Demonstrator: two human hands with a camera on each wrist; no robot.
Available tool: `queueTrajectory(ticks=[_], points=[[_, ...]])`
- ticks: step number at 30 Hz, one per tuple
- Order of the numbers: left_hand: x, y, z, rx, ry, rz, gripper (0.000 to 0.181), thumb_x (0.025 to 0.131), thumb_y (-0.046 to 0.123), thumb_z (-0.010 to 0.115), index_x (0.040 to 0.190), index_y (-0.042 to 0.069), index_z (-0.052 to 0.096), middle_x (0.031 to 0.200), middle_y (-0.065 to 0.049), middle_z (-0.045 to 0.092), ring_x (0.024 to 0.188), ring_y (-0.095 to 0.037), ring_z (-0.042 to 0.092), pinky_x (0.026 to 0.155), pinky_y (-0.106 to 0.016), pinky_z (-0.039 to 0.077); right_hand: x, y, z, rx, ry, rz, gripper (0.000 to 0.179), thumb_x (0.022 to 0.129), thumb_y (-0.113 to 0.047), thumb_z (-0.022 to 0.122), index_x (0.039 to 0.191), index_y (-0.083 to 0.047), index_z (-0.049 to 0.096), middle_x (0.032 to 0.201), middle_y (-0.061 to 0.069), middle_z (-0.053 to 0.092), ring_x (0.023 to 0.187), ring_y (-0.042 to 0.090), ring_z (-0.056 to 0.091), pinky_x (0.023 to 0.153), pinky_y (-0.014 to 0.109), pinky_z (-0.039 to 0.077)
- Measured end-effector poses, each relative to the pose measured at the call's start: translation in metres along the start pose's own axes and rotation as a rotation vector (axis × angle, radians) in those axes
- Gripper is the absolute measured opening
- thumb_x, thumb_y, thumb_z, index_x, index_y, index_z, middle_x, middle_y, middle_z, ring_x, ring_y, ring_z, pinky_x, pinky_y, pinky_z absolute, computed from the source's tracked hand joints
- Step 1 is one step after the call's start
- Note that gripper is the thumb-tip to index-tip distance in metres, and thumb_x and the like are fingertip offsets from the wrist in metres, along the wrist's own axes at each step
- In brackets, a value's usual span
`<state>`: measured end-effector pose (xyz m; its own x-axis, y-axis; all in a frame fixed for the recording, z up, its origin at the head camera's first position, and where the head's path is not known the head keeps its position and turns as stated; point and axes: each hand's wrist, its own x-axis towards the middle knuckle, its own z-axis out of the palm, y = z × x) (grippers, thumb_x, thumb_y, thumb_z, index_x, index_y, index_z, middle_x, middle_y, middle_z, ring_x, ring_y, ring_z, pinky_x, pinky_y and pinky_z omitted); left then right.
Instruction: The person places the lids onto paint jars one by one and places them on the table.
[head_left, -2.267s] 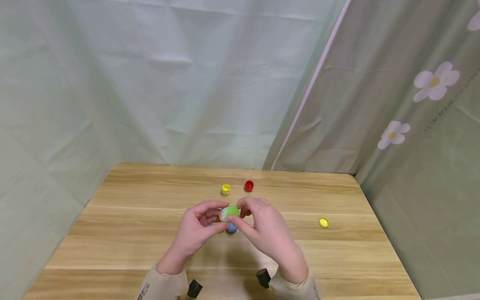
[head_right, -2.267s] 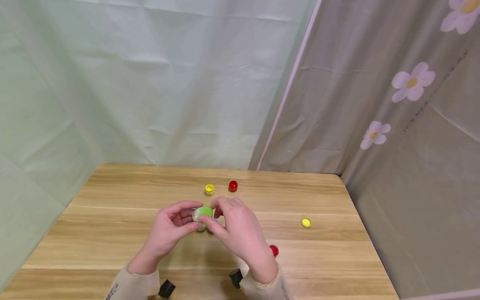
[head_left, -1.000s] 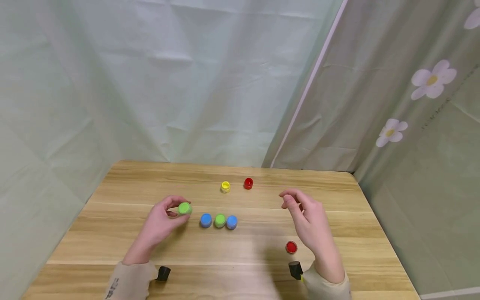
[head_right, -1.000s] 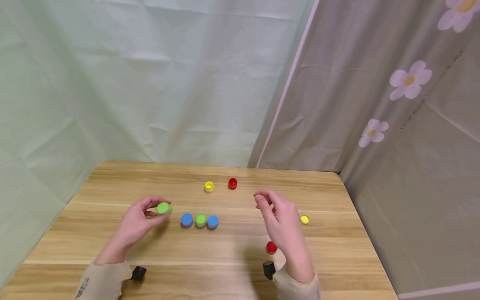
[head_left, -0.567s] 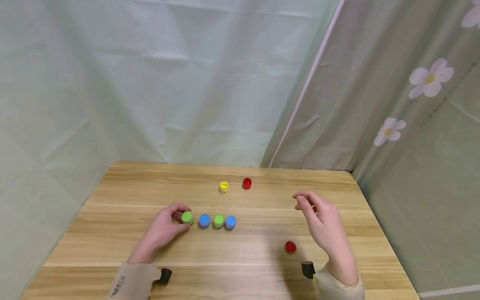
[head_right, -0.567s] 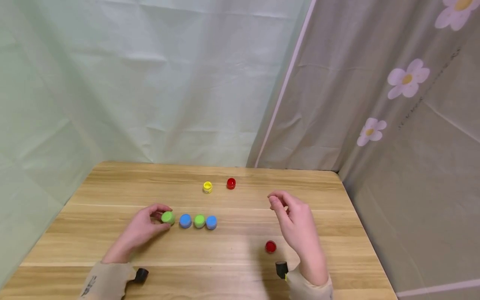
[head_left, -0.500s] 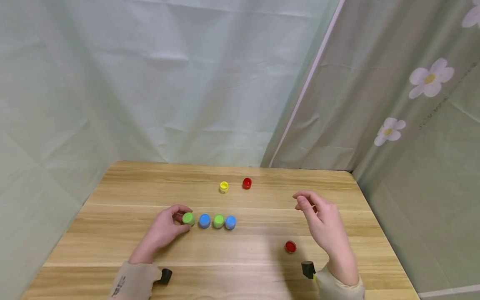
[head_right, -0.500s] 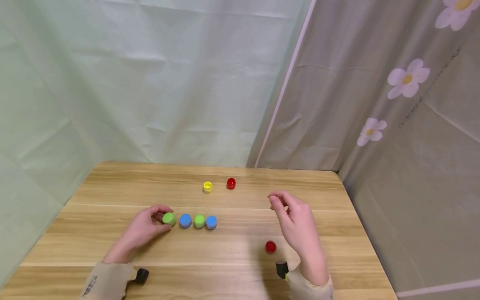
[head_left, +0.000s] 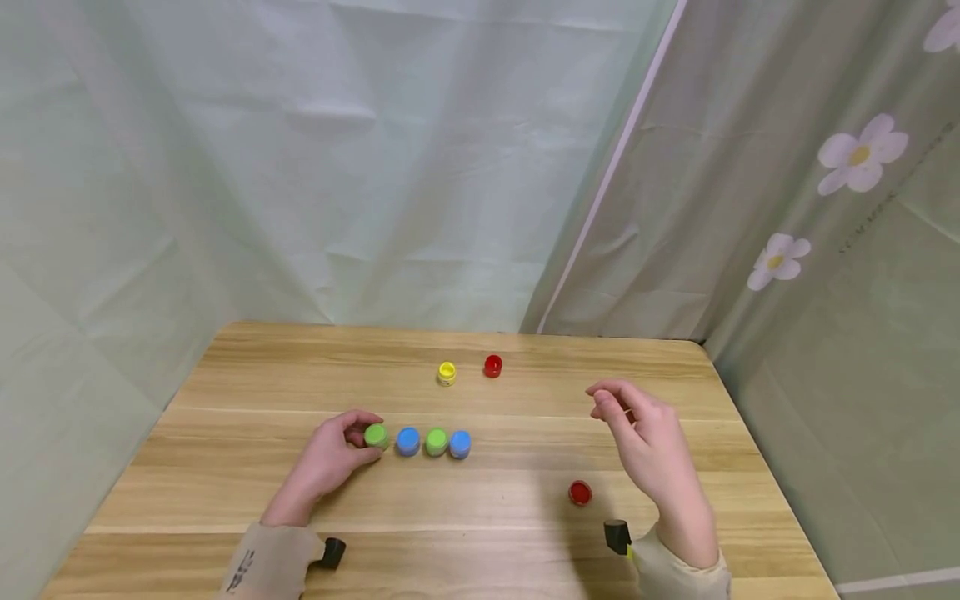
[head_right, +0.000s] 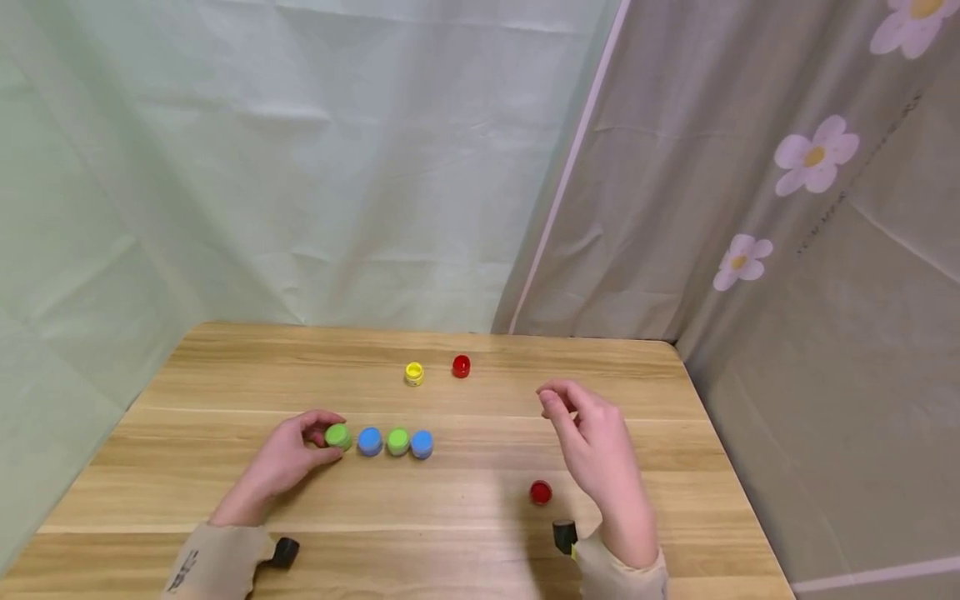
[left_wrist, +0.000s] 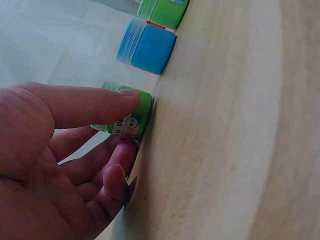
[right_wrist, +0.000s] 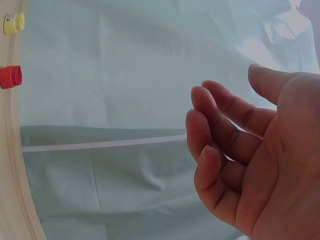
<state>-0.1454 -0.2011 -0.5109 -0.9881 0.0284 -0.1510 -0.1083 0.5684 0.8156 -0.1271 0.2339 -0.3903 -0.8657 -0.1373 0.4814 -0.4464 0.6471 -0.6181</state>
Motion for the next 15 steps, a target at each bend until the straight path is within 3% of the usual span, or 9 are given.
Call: queueTrajectory(ticks=[7,12,15], points=[[0.003,0.000,-0.003,-0.016,-0.007,0.016,0.061,0.087,0.009,0.090,0.141,0.003,0.063,0.123,-0.012,0.068,0.099,-0.024,0.061,0.085,-0.036,0.051,0.001,0.004,-0.008,0.002,-0.025,0.034,0.016,0.111,-0.017,0.060,0.114,-0.016,0.077,0.089,-0.004,0.074,0.083,0.011,0.070,0.069,0.028,0.054],[-0.001,0.005,-0.011,-0.013,0.009,0.038,0.074,0.085,0.015,0.091,0.150,0.004,0.057,0.134,-0.018,0.065,0.106,-0.028,0.059,0.087,-0.039,0.049,-0.009,0.015,-0.016,-0.067,-0.142,0.097,0.018,0.112,-0.026,0.061,0.117,-0.018,0.076,0.094,-0.009,0.075,0.079,0.009,0.068,0.070,0.031,0.054],[-0.002,0.017,-0.018,0.024,0.048,0.077,0.072,0.089,0.018,0.089,0.152,0.006,0.056,0.136,-0.020,0.063,0.110,-0.032,0.057,0.085,-0.041,0.048,-0.016,0.024,-0.018,-0.123,-0.230,0.144,0.022,0.112,-0.034,0.061,0.119,-0.020,0.076,0.093,-0.014,0.072,0.078,0.008,0.064,0.070,0.031,0.053]])
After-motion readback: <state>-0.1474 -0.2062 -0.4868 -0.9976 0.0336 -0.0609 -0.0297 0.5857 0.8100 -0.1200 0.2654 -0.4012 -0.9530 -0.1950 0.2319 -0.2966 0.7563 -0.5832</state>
